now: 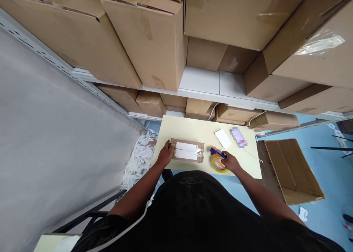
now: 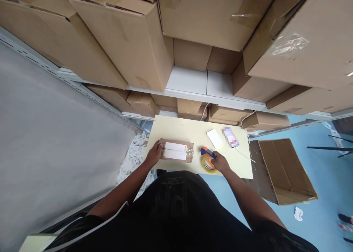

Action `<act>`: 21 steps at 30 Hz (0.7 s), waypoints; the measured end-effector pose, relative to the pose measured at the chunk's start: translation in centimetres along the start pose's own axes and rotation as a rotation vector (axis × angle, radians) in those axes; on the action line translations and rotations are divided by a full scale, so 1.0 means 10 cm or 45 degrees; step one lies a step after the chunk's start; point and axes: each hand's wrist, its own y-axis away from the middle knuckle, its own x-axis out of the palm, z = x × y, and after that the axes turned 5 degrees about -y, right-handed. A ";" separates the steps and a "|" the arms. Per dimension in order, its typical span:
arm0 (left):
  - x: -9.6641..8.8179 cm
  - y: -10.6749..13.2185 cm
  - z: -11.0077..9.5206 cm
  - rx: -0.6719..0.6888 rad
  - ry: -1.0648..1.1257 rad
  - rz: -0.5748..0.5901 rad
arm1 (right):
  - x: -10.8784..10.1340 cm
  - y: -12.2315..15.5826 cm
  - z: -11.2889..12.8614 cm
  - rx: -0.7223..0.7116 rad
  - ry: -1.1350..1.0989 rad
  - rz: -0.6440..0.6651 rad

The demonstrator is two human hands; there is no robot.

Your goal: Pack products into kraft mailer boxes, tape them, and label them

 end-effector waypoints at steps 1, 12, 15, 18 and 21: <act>0.02 0.00 0.06 0.006 0.109 0.010 | 0.05 -0.06 0.02 0.017 0.002 0.008; -0.12 0.21 0.56 0.308 0.189 0.428 | 0.42 -0.03 0.26 -0.302 0.274 -0.376; -0.09 0.18 0.44 0.351 0.118 0.281 | 0.55 0.17 0.46 -0.676 0.113 -0.254; -0.06 0.12 0.29 0.359 0.075 0.182 | 0.66 0.24 0.78 -0.681 -0.040 -0.112; -0.07 0.00 0.10 0.256 -0.064 0.064 | 0.65 0.11 1.15 -0.461 -0.049 -0.274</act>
